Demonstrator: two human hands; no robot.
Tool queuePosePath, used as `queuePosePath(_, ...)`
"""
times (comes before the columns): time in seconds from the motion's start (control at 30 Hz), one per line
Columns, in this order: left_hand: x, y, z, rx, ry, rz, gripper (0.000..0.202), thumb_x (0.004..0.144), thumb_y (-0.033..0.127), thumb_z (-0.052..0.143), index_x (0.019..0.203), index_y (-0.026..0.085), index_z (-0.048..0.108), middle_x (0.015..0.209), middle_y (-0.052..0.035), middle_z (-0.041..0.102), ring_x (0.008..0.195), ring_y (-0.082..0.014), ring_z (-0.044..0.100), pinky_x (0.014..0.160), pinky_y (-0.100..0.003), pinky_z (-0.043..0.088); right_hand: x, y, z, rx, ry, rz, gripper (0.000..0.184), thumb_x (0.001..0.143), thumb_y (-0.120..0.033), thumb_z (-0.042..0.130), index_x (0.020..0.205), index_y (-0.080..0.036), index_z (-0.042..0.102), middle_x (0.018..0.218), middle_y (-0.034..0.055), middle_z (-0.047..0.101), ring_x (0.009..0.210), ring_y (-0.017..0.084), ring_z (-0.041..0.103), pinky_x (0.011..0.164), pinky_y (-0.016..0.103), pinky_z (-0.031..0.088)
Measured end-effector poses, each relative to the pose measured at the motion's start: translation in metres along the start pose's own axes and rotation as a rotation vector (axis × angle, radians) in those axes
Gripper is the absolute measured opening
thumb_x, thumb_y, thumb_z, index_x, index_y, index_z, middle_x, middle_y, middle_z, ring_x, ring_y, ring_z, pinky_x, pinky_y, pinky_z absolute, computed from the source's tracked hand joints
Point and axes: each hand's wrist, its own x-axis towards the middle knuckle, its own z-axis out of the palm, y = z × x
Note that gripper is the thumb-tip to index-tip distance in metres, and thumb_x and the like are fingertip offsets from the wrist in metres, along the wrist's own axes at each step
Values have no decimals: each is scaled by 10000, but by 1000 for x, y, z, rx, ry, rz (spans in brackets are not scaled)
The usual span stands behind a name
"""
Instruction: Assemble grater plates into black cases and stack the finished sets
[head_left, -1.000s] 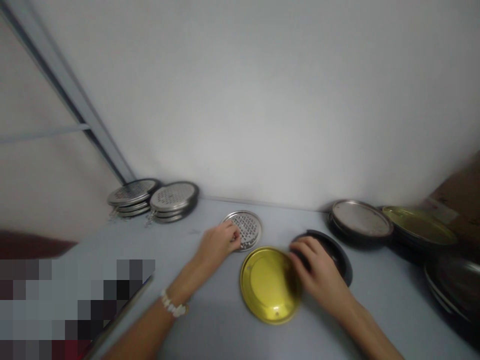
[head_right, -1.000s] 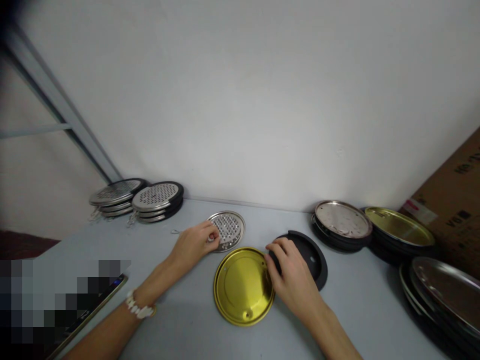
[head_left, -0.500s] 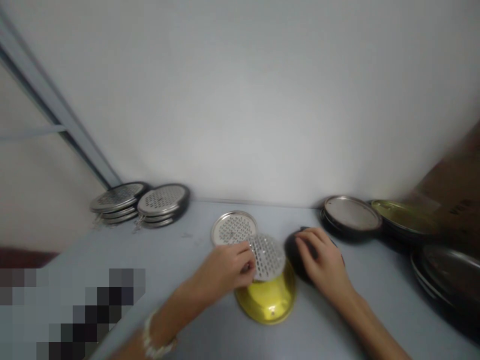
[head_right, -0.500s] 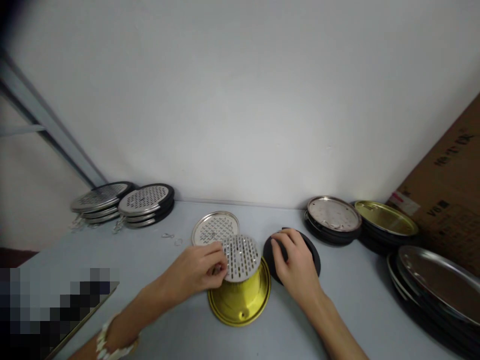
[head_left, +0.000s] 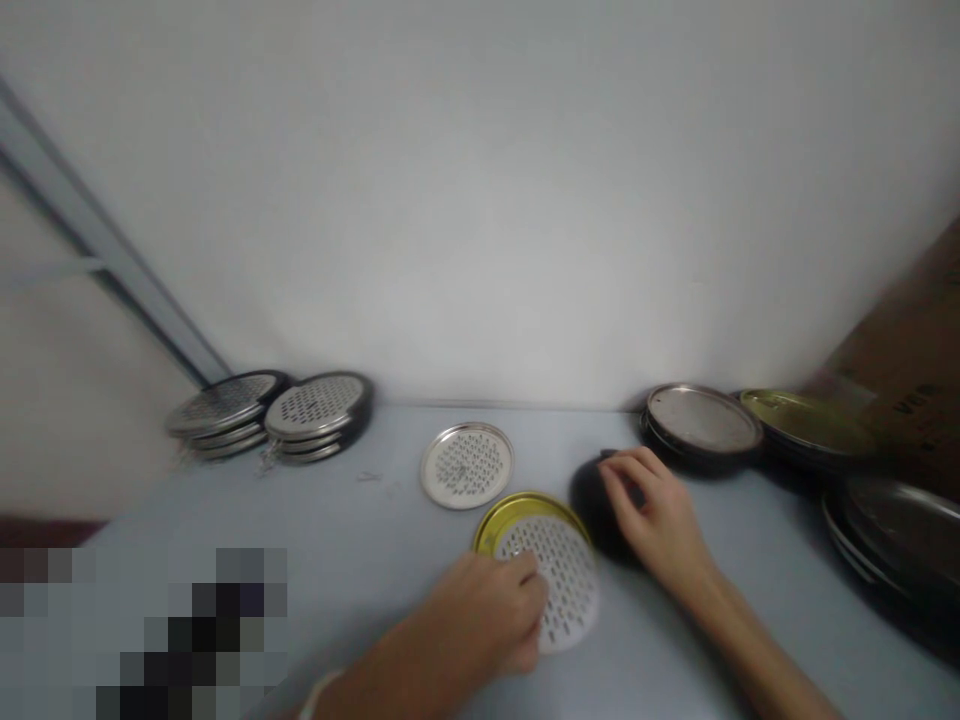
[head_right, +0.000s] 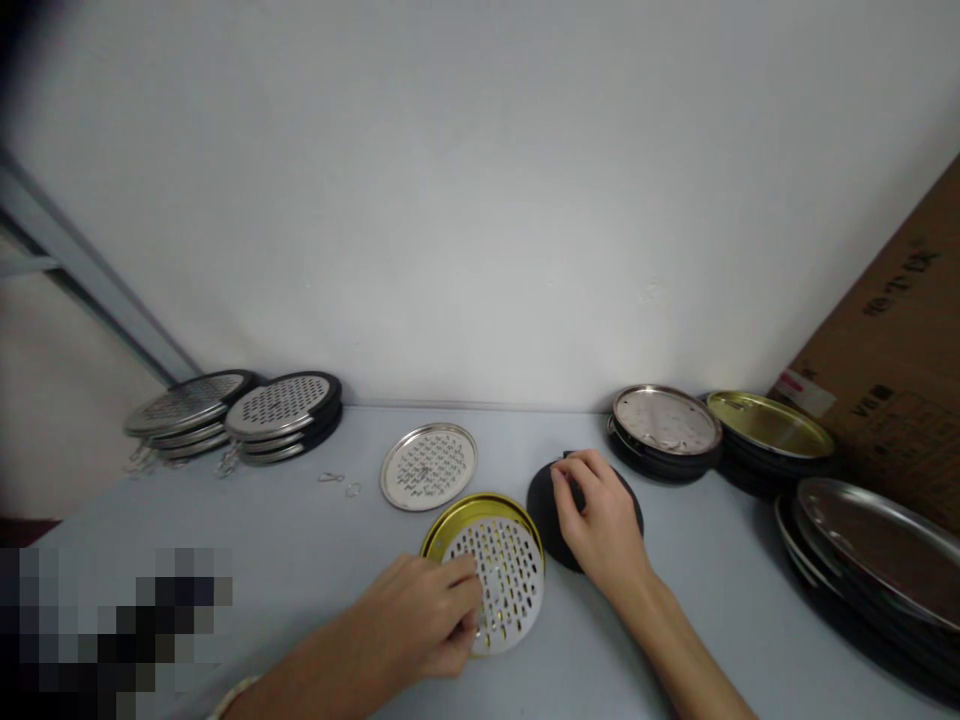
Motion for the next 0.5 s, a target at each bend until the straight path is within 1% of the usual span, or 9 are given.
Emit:
queuePosePath(0.13,3,-5,1,-30,20,-48,45,800,194,613,839,216,613,859,1,687,634,-169,621,484,-280,349,-1,-1,-1,3,-9,-10,195,973,-274,490,881,-200,645,913,57,630,872,218,612,804,342,472)
queuePosePath(0.23,3,-6,-4,-54,-17,-59,27,809,213,625,827,215,606,863,3,684,654,-164,621,507,-266,372,-1,-2,-2,10,-13,-18,190,974,-271,490,892,-198,645,922,61,630,876,218,611,801,342,473)
queuePosePath(0.37,2,-6,-9,-24,-73,-67,52,806,209,632,850,209,605,865,-10,674,663,-176,624,520,-268,398,0,-3,-3,19,-18,-12,188,975,-262,482,889,-200,638,927,63,627,890,221,609,814,351,477)
queuePosePath(0.43,1,-7,-9,-16,-85,-50,67,799,189,629,861,203,608,859,-20,668,665,-180,622,527,-273,408,0,-3,-3,12,-54,-7,193,978,-253,471,885,-201,632,927,65,626,898,224,602,825,364,481)
queuePosePath(0.5,0,-8,-8,-22,-71,-35,83,794,167,619,869,201,613,856,-24,669,669,-179,619,533,-273,409,-1,-5,-1,-7,-125,-20,181,974,-242,475,896,-203,633,941,71,626,919,233,593,842,385,485)
